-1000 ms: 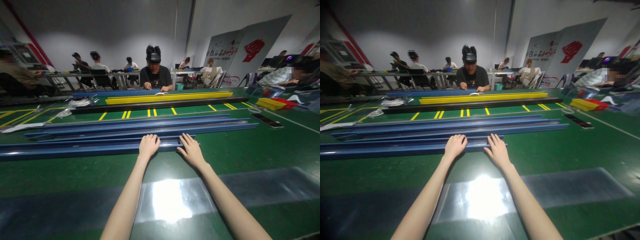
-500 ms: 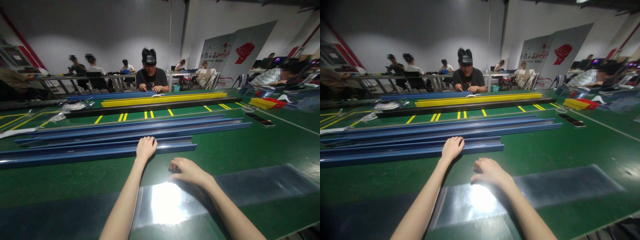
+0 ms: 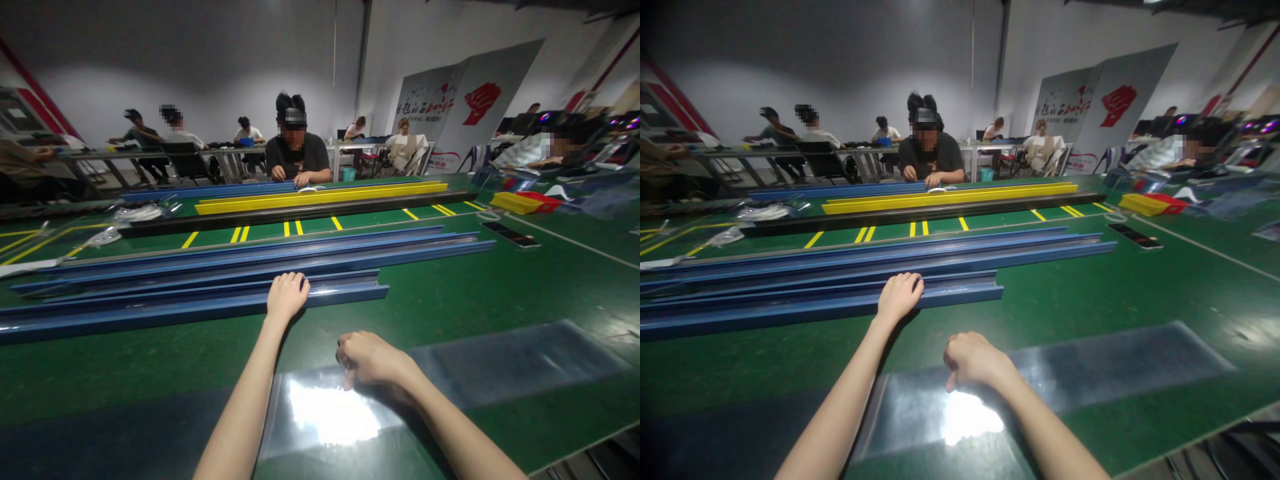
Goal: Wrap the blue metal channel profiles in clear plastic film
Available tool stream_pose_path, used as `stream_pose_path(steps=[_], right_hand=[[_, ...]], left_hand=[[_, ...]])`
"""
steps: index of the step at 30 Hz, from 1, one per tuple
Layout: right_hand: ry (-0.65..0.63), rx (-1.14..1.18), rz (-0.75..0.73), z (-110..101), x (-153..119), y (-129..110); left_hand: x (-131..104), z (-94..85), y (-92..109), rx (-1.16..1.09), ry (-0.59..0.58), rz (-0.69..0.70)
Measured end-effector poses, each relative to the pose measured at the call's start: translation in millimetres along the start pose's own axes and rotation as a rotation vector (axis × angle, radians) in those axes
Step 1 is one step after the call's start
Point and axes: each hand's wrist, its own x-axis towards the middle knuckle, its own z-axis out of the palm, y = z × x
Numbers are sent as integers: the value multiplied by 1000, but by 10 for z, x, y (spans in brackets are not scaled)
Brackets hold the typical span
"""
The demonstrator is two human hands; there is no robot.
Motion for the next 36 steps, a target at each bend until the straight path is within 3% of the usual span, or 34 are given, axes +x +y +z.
stream_pose_path(steps=[9, 16, 36], right_hand=[[163, 62, 161, -21, 22, 204], [285, 105, 230, -12, 20, 432], [242, 223, 400, -28, -31, 682]], left_hand=[[27, -54, -13, -100, -104, 1], [7, -50, 16, -88, -89, -10], [5, -38, 4, -79, -92, 1]])
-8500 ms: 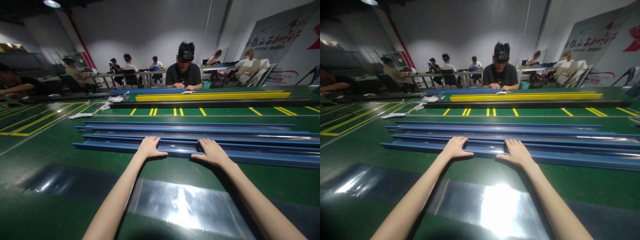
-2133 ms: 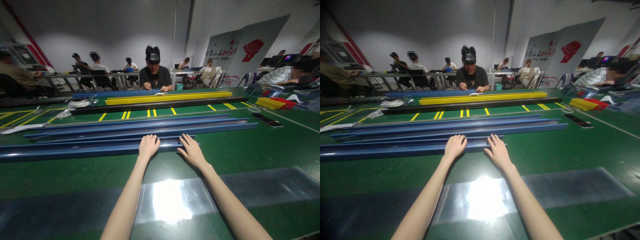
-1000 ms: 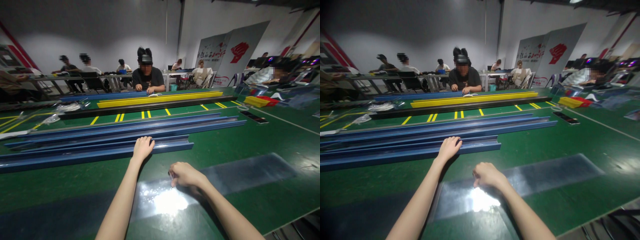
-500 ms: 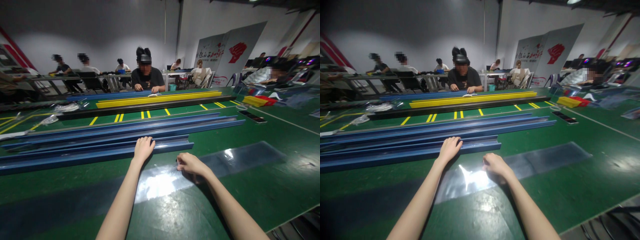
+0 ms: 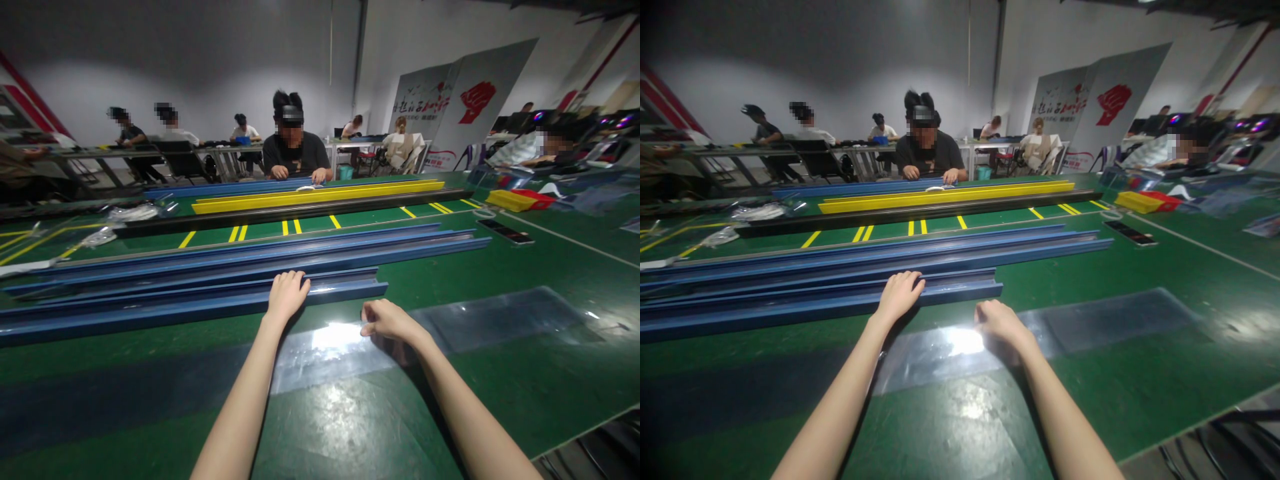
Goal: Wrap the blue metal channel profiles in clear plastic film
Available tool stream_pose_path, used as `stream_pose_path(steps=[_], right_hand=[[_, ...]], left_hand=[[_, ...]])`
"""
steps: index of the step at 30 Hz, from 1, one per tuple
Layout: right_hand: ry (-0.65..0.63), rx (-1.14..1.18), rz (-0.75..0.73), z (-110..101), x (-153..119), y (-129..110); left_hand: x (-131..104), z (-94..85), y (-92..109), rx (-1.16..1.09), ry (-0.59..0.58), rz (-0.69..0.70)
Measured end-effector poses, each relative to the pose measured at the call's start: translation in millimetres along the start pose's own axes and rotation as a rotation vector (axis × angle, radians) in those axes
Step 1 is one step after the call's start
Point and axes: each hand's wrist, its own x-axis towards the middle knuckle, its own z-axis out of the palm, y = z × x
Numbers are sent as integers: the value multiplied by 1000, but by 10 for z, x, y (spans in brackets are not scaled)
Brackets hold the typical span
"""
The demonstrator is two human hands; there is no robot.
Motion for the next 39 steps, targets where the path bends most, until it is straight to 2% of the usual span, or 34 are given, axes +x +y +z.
stream_pose_path(steps=[13, 17, 21, 24, 28, 34, 37, 39], right_hand=[[54, 174, -26, -34, -30, 17], [177, 191, -43, -39, -9, 13], [275, 178, -118, -70, 6, -23], [388, 114, -178, -96, -2, -63], [584, -1, -182, -95, -26, -77], [945, -63, -71, -29, -3, 6], [1052, -77, 17, 12, 54, 47], [1078, -118, 29, 36, 102, 63]], left_hand=[[1, 14, -1, -35, 14, -2], [18, -55, 9, -232, 56, 15], [27, -252, 75, -464, 51, 100], [-1, -408, 145, -604, -71, 138], [-45, -510, 151, -650, -283, 164], [-51, -545, -65, -648, -401, 122], [-55, -556, -139, -641, -500, 106], [-57, -541, -149, -618, -554, 92]])
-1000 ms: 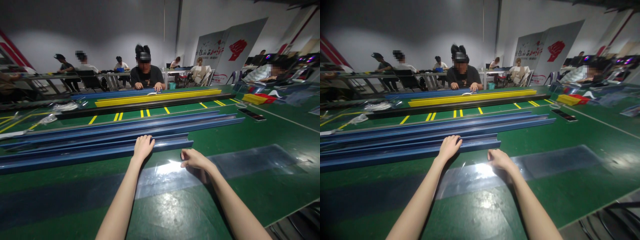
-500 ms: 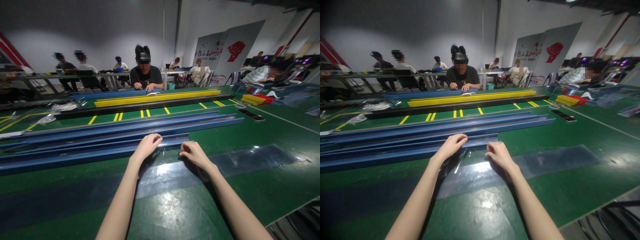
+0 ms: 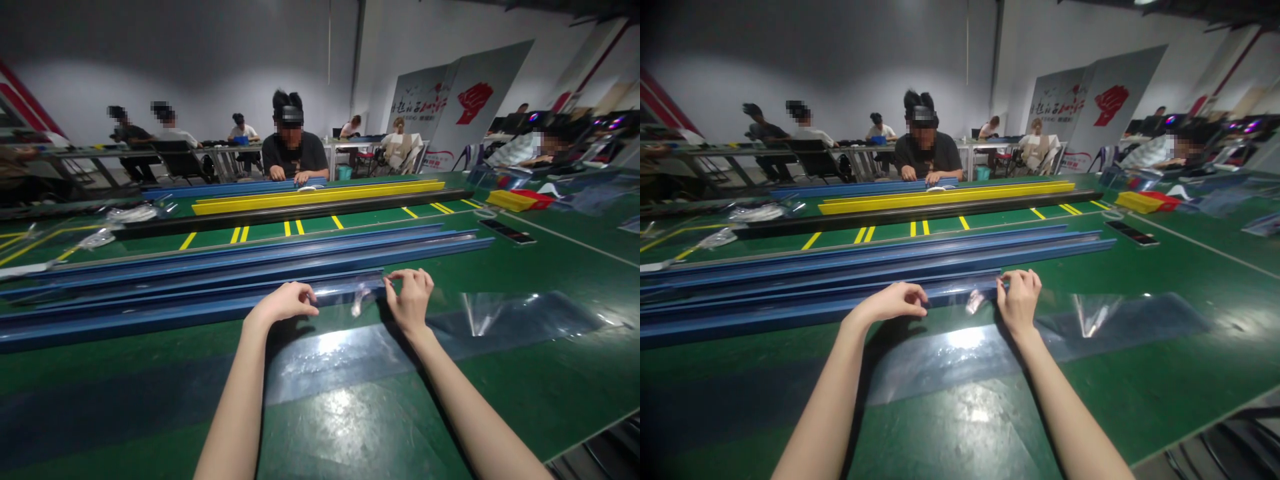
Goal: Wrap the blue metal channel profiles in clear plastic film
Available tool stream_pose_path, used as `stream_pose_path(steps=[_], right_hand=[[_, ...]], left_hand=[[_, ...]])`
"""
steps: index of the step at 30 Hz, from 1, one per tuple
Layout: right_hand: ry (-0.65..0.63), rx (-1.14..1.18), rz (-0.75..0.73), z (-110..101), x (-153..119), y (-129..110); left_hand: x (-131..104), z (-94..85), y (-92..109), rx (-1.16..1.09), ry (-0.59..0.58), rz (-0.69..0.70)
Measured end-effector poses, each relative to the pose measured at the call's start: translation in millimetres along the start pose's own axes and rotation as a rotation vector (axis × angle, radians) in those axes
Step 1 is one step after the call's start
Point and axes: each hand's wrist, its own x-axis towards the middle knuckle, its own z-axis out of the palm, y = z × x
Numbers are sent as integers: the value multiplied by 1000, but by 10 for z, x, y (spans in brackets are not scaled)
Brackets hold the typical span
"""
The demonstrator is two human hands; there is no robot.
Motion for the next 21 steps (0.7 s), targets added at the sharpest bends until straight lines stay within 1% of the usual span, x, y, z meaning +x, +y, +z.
stream_pose_path(steps=[1, 3, 5, 7, 9, 11, 15, 21], right_hand=[[21, -23, -24, 27, 1, 1], [95, -75, -96, 79, -1, -6], [182, -115, -171, 123, -10, -20], [203, -108, -255, 160, -24, -40], [147, -59, -331, 192, -41, -61], [59, -10, -374, 224, -58, -80], [-71, 14, -371, 280, -86, -93], [-181, -76, -353, 298, -108, -80]], left_hand=[[9, 12, -5, 15, -8, -14], [36, 42, -13, 63, 13, -28], [66, 70, -18, 124, 68, -22], [87, 86, -21, 169, 130, -13], [97, 93, -22, 186, 177, -6], [103, 96, -22, 189, 215, -1], [114, 101, -11, 231, 312, -1], [125, 133, 32, 421, 452, -30]])
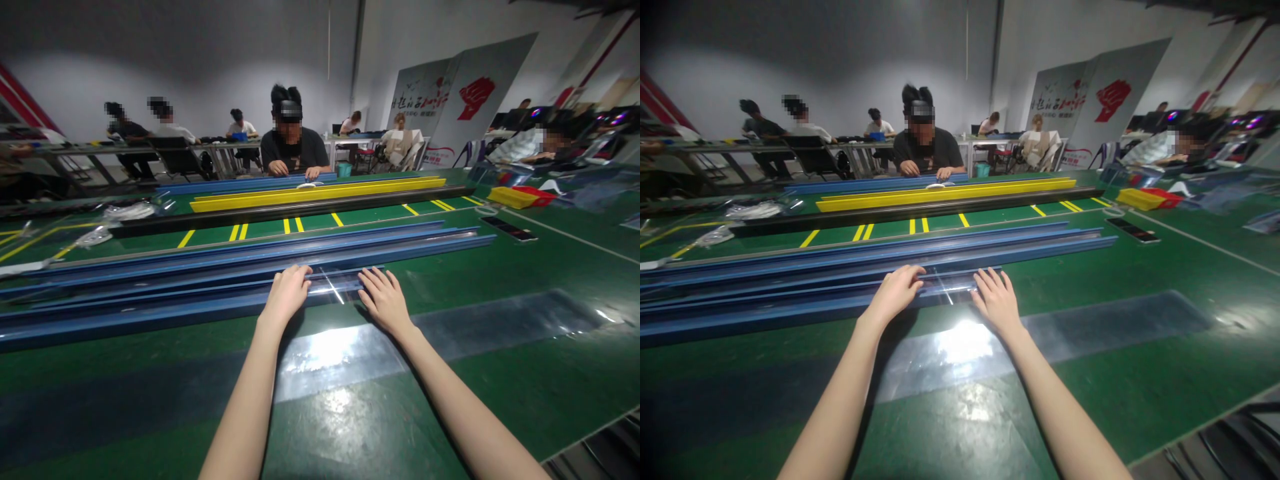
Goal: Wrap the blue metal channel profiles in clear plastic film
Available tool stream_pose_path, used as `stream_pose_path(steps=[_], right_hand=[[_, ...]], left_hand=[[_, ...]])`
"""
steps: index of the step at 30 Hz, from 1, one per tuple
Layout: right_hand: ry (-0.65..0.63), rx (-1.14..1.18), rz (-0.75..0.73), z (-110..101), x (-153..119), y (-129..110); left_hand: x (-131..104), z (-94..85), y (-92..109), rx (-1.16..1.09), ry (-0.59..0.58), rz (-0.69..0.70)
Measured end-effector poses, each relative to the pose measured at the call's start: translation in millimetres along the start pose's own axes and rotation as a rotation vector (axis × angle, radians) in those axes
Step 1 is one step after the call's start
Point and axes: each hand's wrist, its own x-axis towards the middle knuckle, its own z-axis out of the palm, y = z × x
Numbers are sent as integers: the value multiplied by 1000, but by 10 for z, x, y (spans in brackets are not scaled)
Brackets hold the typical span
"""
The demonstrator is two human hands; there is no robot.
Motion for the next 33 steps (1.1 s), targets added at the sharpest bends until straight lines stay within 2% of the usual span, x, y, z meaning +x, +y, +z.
stream_pose_path(steps=[6, 13, 22, 28, 33], right_hand=[[-69, -83, 68, 21, -6, 10], [-87, -119, 198, 38, -16, 109], [-97, -131, 263, 9, -46, 226], [13, -114, 300, 32, -67, 263], [121, -77, 358, 45, -79, 296]], left_hand=[[9, 122, 55, 132, 170, -5], [27, 277, 69, 66, 200, 30], [46, 311, 84, -39, 85, 94], [34, 290, 105, -51, 24, 86], [21, 294, 80, -32, -56, 164]])
